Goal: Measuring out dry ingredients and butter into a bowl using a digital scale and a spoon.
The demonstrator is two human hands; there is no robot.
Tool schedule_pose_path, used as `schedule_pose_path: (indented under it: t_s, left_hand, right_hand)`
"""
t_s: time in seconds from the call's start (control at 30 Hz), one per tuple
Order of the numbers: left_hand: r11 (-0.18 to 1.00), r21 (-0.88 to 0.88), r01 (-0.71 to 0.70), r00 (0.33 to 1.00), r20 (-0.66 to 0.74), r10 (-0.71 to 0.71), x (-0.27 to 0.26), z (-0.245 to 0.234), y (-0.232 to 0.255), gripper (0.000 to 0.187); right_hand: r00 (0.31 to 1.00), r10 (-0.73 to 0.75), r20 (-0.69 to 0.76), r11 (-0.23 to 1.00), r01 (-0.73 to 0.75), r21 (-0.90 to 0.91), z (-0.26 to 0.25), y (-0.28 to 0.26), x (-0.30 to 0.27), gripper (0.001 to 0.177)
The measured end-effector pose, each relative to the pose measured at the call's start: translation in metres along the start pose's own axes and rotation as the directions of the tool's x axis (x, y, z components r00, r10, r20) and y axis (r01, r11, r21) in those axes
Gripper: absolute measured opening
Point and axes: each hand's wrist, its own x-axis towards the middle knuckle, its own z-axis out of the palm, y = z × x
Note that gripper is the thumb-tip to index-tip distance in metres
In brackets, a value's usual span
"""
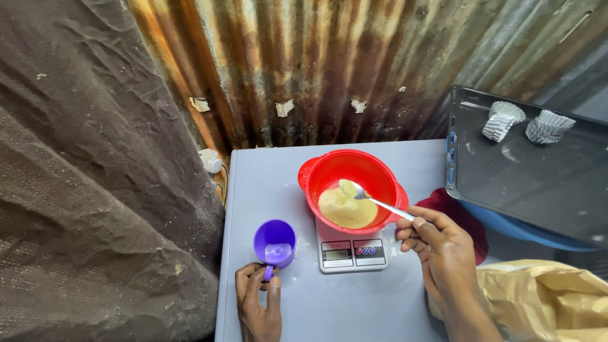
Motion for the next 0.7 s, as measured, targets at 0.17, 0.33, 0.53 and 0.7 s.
schedule_pose_path:
  t_s: [0.17,0.33,0.53,0.7]
  left_hand:
    - [1.0,0.011,-0.008,1.0,-0.001,0.008,0.001,0.0,0.002,0.034]
    - [1.0,-0.001,-0.009,1.0,-0.013,0.009,0.0,0.002,0.001,0.03]
    - [1.0,0.004,0.02,1.0,-0.006,-0.02,-0.001,0.002,0.002,0.033]
    - [1.0,0.019,0.02,1.0,0.0,-0.02,-0.002,0.003,0.002,0.037]
  right_hand:
    - [0.998,-0.041,-0.046,0.995,0.045,0.086,0.0,-0.006,-0.009,0.025]
    - [0.996,-0.076,-0.056,0.991,0.081,0.105,-0.003,-0.014,-0.019,0.026]
    - [0.991,-0.11,-0.08,0.992,0.115,0.054,-0.009,-0.003,-0.018,0.028]
    - [0.981,-0.151,-0.121,0.988,0.147,-0.044,-0.009,0.005,-0.019,0.026]
